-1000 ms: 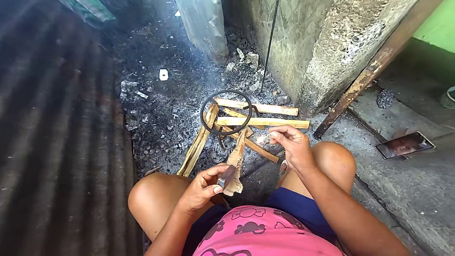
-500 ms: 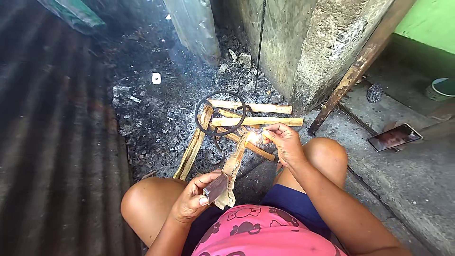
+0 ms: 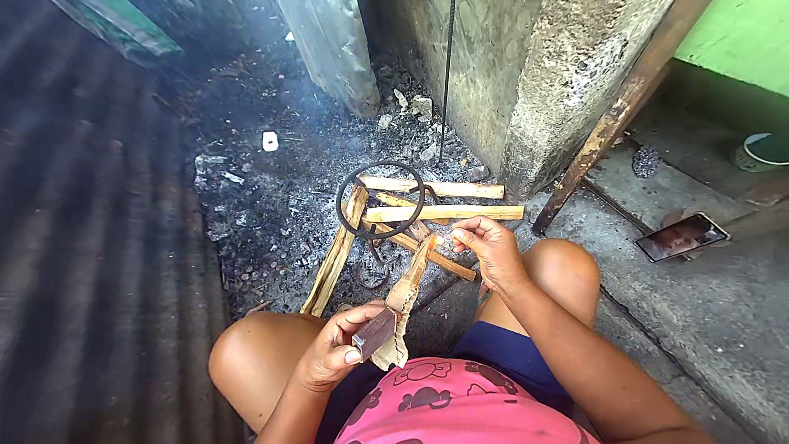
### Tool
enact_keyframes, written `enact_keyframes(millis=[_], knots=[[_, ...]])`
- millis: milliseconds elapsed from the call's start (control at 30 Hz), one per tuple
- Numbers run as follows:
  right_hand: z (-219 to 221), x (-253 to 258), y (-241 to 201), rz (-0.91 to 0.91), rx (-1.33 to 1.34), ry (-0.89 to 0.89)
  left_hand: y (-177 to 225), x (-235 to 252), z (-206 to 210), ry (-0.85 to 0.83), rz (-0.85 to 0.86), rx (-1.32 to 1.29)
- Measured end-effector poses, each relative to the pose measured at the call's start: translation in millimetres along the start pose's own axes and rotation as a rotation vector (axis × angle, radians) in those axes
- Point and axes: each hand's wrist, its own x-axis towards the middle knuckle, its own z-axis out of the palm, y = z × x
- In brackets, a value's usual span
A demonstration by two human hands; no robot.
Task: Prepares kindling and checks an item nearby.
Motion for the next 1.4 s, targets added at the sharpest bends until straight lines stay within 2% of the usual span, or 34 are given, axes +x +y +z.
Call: enact_keyframes(millis=[1400], knots=[[0.3,3.6,0.1,0.028,0.007,0.010,2.6,3.6,-2.3,-0.024,-0.013,-0.001]])
